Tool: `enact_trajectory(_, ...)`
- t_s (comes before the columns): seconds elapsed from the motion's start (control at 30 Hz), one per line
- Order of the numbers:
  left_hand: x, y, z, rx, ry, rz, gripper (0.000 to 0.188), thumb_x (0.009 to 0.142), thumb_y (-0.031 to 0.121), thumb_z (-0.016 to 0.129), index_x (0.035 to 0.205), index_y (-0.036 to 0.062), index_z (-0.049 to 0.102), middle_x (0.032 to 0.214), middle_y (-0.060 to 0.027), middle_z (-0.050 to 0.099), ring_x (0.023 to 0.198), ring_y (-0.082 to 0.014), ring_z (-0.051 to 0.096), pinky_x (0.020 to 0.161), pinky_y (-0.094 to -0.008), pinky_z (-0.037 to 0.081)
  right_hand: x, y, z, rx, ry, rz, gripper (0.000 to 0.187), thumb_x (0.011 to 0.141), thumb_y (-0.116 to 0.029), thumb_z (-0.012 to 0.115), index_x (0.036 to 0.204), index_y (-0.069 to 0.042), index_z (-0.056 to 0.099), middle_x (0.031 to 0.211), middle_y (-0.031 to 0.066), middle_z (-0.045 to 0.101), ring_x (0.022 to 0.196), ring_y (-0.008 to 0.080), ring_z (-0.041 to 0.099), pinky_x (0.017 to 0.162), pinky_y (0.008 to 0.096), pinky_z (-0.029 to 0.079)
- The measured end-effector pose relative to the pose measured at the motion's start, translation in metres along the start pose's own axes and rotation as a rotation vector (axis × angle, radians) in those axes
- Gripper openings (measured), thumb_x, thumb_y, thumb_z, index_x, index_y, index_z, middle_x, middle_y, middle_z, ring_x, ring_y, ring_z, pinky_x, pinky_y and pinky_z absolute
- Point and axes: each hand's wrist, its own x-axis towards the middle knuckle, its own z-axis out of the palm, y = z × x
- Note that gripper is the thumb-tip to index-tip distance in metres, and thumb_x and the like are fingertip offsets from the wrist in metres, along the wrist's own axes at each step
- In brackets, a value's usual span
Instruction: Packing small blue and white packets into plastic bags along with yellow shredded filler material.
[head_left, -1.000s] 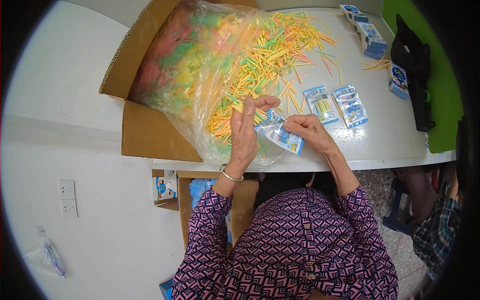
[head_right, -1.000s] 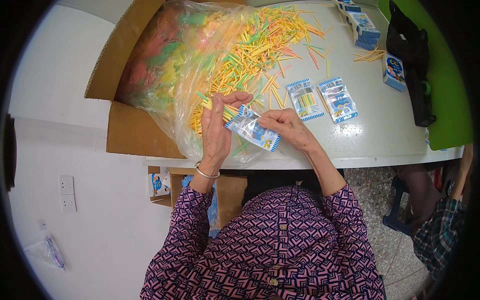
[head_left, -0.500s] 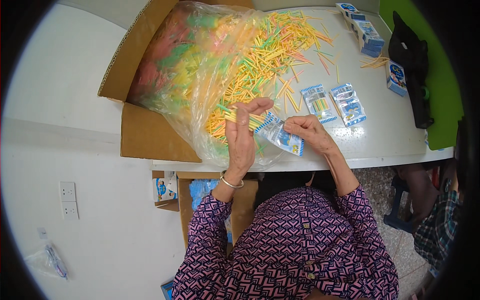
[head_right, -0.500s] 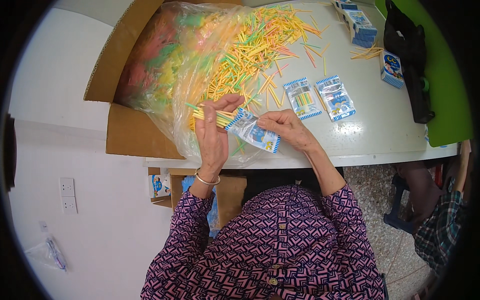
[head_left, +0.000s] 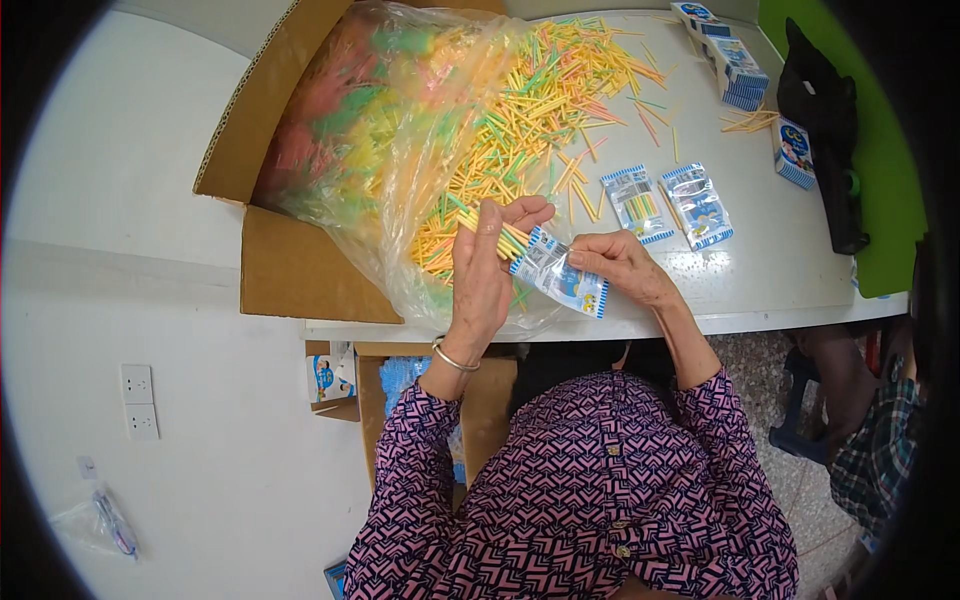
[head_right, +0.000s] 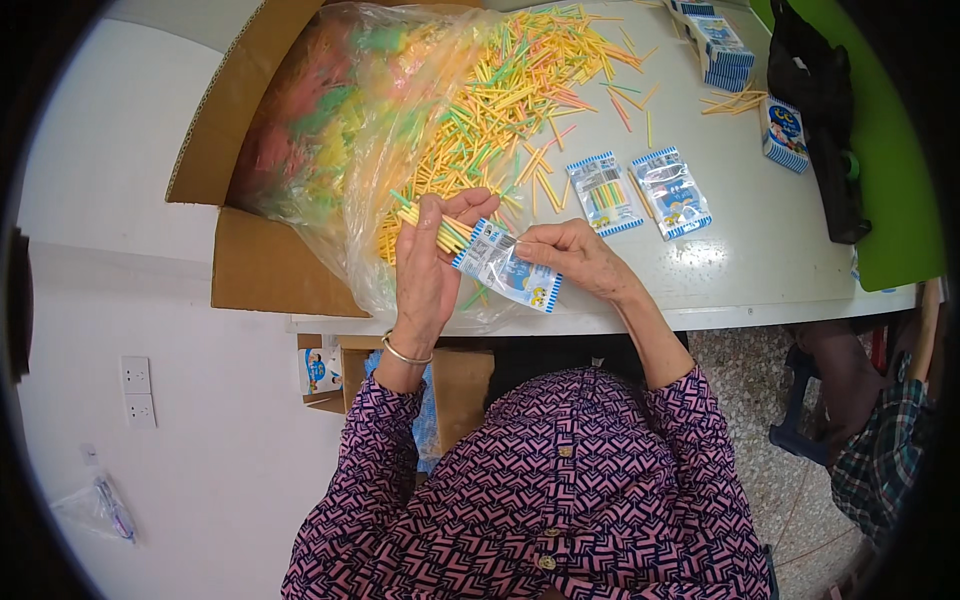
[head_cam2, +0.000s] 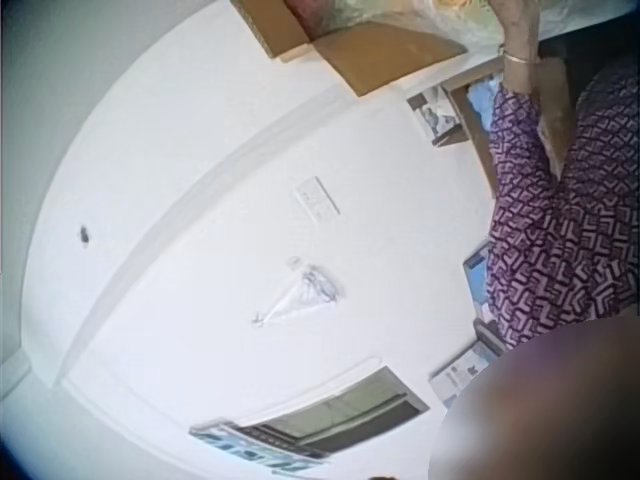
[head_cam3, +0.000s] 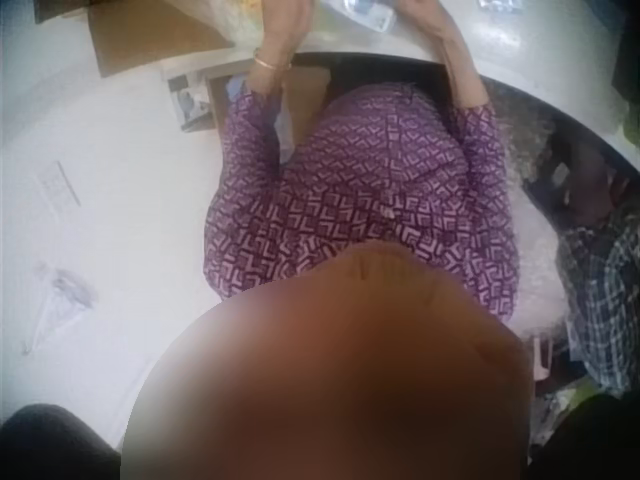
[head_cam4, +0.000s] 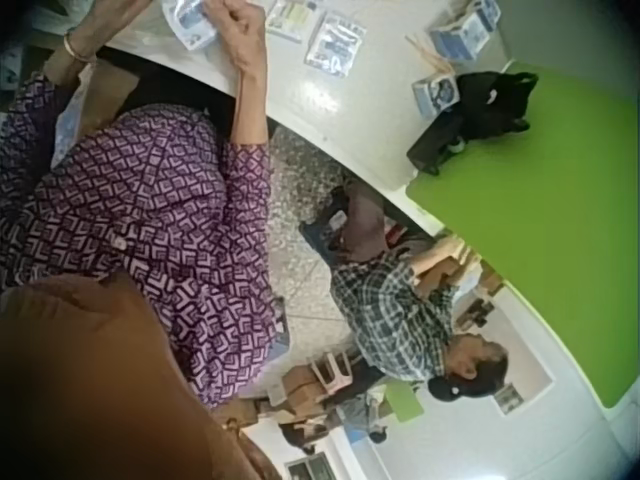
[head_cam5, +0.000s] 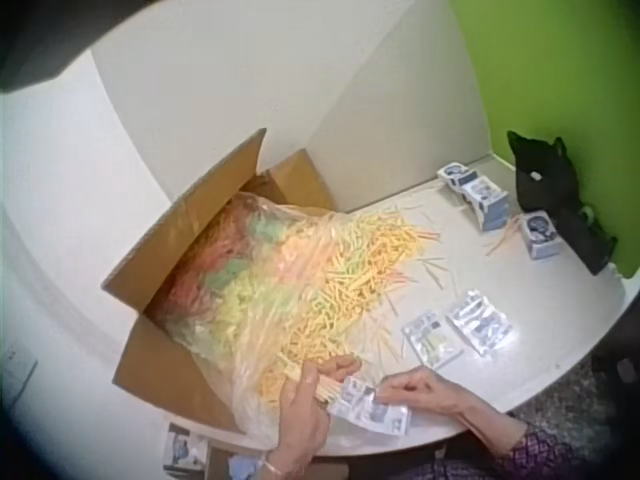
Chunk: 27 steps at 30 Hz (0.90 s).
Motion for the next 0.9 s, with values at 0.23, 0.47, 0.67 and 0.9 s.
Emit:
enact_trajectory(0.23, 0.002, -0.001, 0.0, -0.027, 0.023, -0.069, 0.043, 0.099, 0.035, 0.039, 0.106, -0.0069, 0.046, 0.112, -0.0229, 0.058, 0.108, -0.0275, 0.059, 0.084, -0.033, 0.051, -0.002, -0.001, -0.003, -0.024, -0.029, -0.02, 0.024, 0.091, -0.021, 0.059, 0.093, 0.002, 0.067, 0.078, -0.001, 0.063, 0.074, 0.0036, 0.054, 0.067, 0.02, 0.044)
enact_trajectory(0.47, 0.002, 0.001, 0.0, -0.064, 0.041, -0.127, 0.03, 0.098, 0.029, 0.043, 0.097, 0.0001, 0.047, 0.112, -0.0267, 0.058, 0.106, -0.0295, 0.06, 0.086, -0.0361, 0.052, -0.005, 0.0, -0.005, -0.071, -0.064, -0.035, 0.022, 0.091, -0.019, 0.059, 0.093, 0.002, 0.066, 0.079, -0.0008, 0.062, 0.077, 0.0042, 0.053, 0.07, 0.0206, 0.043)
enact_trajectory(0.67, 0.002, -0.004, -0.003, -0.117, 0.032, -0.147, 0.028, 0.099, 0.028, 0.042, 0.098, 0.0003, 0.047, 0.111, -0.0275, 0.057, 0.104, -0.0299, 0.061, 0.087, -0.0369, 0.052, -0.004, 0.002, -0.007, -0.085, -0.094, -0.051, 0.023, 0.091, -0.019, 0.058, 0.092, 0.003, 0.065, 0.078, -0.0011, 0.06, 0.076, 0.0041, 0.052, 0.07, 0.0202, 0.042)
enact_trajectory(0.9, -0.003, 0.0, 0.004, -0.065, 0.029, -0.139, 0.03, 0.099, 0.029, 0.041, 0.101, -0.0005, 0.045, 0.111, -0.026, 0.057, 0.105, -0.0291, 0.06, 0.087, -0.037, 0.052, -0.008, -0.001, -0.004, -0.083, -0.02, -0.017, 0.022, 0.092, -0.018, 0.058, 0.093, 0.003, 0.065, 0.08, -0.0006, 0.061, 0.077, 0.0052, 0.053, 0.069, 0.021, 0.043)
